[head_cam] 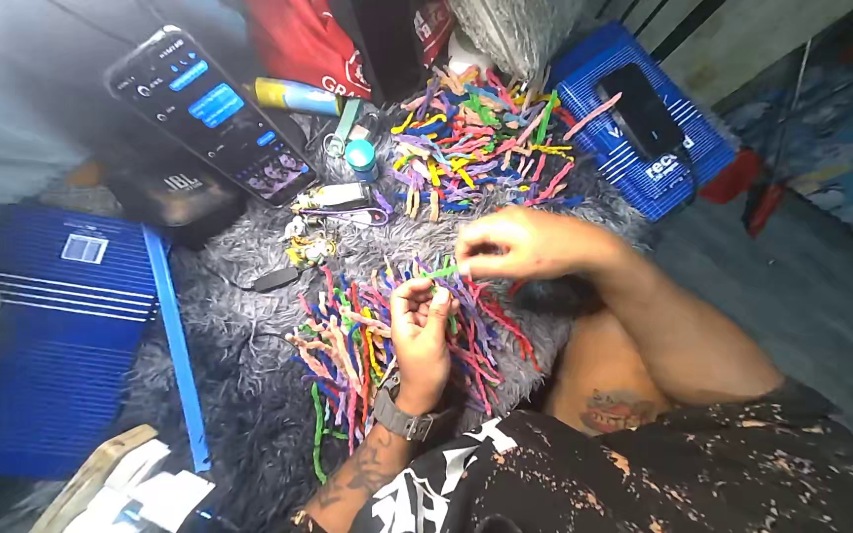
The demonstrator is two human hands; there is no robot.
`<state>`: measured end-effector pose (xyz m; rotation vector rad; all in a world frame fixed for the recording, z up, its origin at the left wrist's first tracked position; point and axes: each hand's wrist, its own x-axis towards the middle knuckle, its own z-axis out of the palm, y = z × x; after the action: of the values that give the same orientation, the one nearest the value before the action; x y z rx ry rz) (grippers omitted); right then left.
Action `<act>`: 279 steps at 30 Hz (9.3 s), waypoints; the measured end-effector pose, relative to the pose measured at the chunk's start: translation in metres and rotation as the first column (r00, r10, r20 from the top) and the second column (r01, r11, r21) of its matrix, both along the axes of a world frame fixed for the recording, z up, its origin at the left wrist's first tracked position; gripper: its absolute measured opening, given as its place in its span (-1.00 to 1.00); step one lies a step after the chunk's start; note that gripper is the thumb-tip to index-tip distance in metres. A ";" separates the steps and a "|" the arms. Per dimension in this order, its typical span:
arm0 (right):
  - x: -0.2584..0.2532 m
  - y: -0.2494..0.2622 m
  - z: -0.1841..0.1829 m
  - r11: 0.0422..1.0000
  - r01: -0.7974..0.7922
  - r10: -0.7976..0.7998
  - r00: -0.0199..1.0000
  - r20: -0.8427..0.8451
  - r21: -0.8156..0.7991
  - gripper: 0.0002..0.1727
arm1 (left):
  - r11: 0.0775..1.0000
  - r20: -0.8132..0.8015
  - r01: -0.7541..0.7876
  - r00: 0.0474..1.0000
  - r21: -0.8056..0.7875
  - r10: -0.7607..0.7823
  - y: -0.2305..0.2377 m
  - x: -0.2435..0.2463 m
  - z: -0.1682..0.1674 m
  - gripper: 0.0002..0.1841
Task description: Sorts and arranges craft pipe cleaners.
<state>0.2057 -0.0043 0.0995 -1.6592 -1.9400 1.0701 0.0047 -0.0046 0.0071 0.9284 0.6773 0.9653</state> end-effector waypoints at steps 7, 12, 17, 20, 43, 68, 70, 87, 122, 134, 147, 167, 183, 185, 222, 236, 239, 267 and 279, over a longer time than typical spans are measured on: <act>-0.009 0.003 -0.004 0.937 0.230 -0.191 0.968 -0.165 0.262 -0.79 | 0.891 -0.098 0.341 0.940 0.299 -0.327 -0.007 -0.006 -0.002 -0.86; -0.020 0.003 -0.003 0.915 0.305 -0.277 0.951 -0.139 0.263 -0.77 | 0.943 -0.090 0.260 0.965 0.209 -0.247 -0.008 -0.003 -0.002 -0.79; -0.010 -0.001 0.004 0.956 0.278 -0.266 0.956 -0.122 0.094 -0.75 | 0.982 -0.001 0.070 0.997 0.178 -0.071 -0.001 -0.004 -0.002 -0.58; -0.013 -0.002 0.003 0.984 0.179 -0.176 0.977 -0.122 0.015 -0.78 | 0.983 0.049 0.053 0.997 0.176 -0.062 0.001 -0.005 -0.003 -0.52; -0.021 0.010 0.011 0.985 0.075 0.010 0.876 0.482 -0.157 -0.71 | 0.939 -0.232 0.345 0.914 0.013 -0.332 0.004 -0.004 -0.001 -0.61; -0.031 -0.017 -0.029 0.934 0.353 -0.351 0.866 -0.357 -0.062 -0.84 | 0.989 -0.133 0.138 0.981 -0.058 -0.145 0.001 0.000 0.002 -0.68; -0.039 -0.027 -0.032 0.923 0.362 -0.377 0.796 -0.474 -0.127 -0.89 | 0.994 -0.111 0.102 0.988 -0.028 -0.105 0.001 -0.001 0.001 -0.82; -0.033 -0.039 -0.025 0.988 0.012 -0.015 1.000 -0.015 -0.157 -0.79 | 0.996 0.140 -0.090 0.986 -0.016 0.091 0.007 -0.001 0.000 -0.81; -0.016 0.069 -0.052 0.942 0.203 -0.310 0.833 0.458 0.268 -0.67 | 0.990 -0.123 0.138 0.983 -0.014 -0.139 0.001 0.001 0.000 -0.67; -0.012 0.011 -0.013 0.885 0.461 -0.436 0.869 -0.233 0.067 -0.71 | 0.991 -0.104 0.127 0.986 -0.037 -0.130 0.004 -0.002 0.002 -0.62; -0.026 -0.041 -0.020 0.957 0.277 -0.289 0.905 -0.311 -0.084 -0.64 | 0.994 -0.085 0.094 0.991 -0.065 -0.099 0.001 -0.001 0.004 -0.76; -0.008 -0.016 -0.018 0.992 0.127 -0.123 0.986 -0.114 0.025 -0.85 | 0.941 0.138 0.144 0.971 0.306 -0.194 -0.002 -0.006 -0.007 -0.75; -0.020 0.119 -0.046 0.942 0.318 -0.325 0.777 0.539 0.109 -0.67 | 0.875 -0.121 0.451 0.872 -0.176 -0.474 0.002 0.000 0.004 -0.57; -0.014 0.103 -0.033 0.923 0.384 -0.376 0.869 0.322 0.040 -0.68 | 0.890 -0.098 0.411 0.895 -0.194 -0.435 0.002 0.000 0.006 -0.58; -0.018 -0.051 -0.021 0.780 0.625 -0.558 0.718 -0.417 0.032 -0.47 | 0.908 -0.262 0.397 0.898 0.134 -0.354 -0.010 -0.005 -0.001 -0.72; -0.035 -0.040 -0.042 0.913 0.374 -0.403 0.889 -0.215 -0.166 -0.70 | 0.815 -0.179 0.580 0.802 0.003 -0.570 -0.006 -0.007 0.007 -0.79; -0.024 -0.029 -0.035 0.915 0.393 -0.402 0.904 -0.147 -0.089 -0.73 | 0.787 -0.297 0.615 0.744 -0.047 -0.599 -0.003 -0.004 0.007 -0.66; 0.037 0.067 -0.065 0.892 0.294 -0.445 0.705 0.552 0.343 -0.54 | 0.832 -0.174 0.538 0.814 -0.135 -0.554 0.000 0.001 0.005 -0.50; 0.085 0.068 -0.033 0.624 0.684 -0.778 0.589 0.217 0.378 -0.60 | 0.833 -0.151 0.537 0.820 -0.131 -0.552 0.000 0.000 0.006 -0.52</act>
<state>0.2908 0.0634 0.0666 -2.2926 -1.2021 0.1674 0.0052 -0.0051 0.0127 1.0674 0.5512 0.3369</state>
